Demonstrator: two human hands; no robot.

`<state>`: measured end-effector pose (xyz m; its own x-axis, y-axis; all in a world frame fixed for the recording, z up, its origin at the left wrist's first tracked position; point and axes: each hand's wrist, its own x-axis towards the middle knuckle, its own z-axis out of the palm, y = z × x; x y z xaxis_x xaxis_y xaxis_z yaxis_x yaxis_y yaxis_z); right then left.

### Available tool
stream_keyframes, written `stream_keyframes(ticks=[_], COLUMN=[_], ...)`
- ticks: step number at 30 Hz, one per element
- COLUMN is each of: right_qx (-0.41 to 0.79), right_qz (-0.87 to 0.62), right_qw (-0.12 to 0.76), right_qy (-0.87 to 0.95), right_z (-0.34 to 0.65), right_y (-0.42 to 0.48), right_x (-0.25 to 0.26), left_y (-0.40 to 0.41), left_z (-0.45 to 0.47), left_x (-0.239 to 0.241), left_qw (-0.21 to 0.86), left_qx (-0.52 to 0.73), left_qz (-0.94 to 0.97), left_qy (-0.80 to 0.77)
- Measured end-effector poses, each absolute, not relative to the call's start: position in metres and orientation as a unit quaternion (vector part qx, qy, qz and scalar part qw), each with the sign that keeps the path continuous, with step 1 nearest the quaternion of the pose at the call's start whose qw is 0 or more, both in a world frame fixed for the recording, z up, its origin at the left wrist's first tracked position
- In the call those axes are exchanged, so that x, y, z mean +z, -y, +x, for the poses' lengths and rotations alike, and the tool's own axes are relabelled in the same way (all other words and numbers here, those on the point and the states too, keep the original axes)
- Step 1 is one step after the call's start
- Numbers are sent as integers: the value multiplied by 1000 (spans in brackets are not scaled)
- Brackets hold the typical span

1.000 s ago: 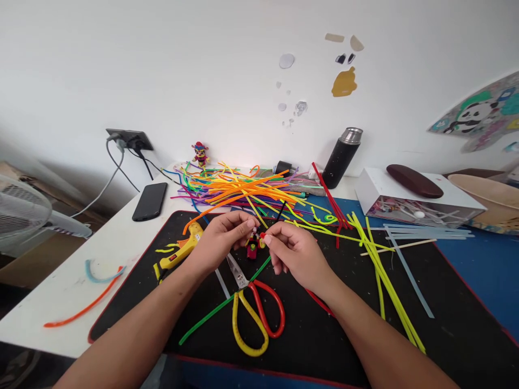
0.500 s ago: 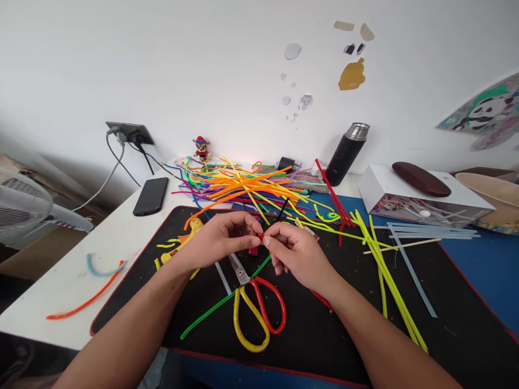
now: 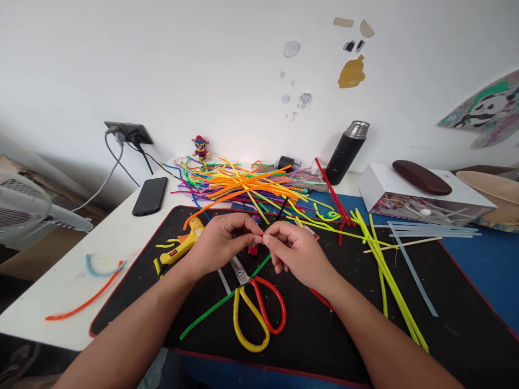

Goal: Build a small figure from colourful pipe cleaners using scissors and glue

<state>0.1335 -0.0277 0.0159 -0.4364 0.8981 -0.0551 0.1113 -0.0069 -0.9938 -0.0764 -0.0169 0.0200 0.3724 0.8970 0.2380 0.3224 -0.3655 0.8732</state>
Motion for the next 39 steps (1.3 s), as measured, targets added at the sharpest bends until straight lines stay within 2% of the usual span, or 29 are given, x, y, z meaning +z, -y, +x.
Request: stream_keyframes(ticks=[6,13,22,28,39], right_qx=[576,568,583,575,562], right_qz=[-419,-433,-412,-419,-421], right_qw=[331,323,307,302,295], right_qy=[619,621,629,635,648], right_z=[134,134,133,134,133], right_y=[26,25,29,29,30], right_x=[14,10,15,18,16], left_y=[18,18,13,11,14], left_z=[-75,-74,-83,-90,-89], left_x=[20,20,26,27,33], left_qw=[278,252,463,490,468], left_qx=[389,374,380,297,264], left_qz=[785,800,682,710,740], left_qy=[-393,-395,-421,-408,-403])
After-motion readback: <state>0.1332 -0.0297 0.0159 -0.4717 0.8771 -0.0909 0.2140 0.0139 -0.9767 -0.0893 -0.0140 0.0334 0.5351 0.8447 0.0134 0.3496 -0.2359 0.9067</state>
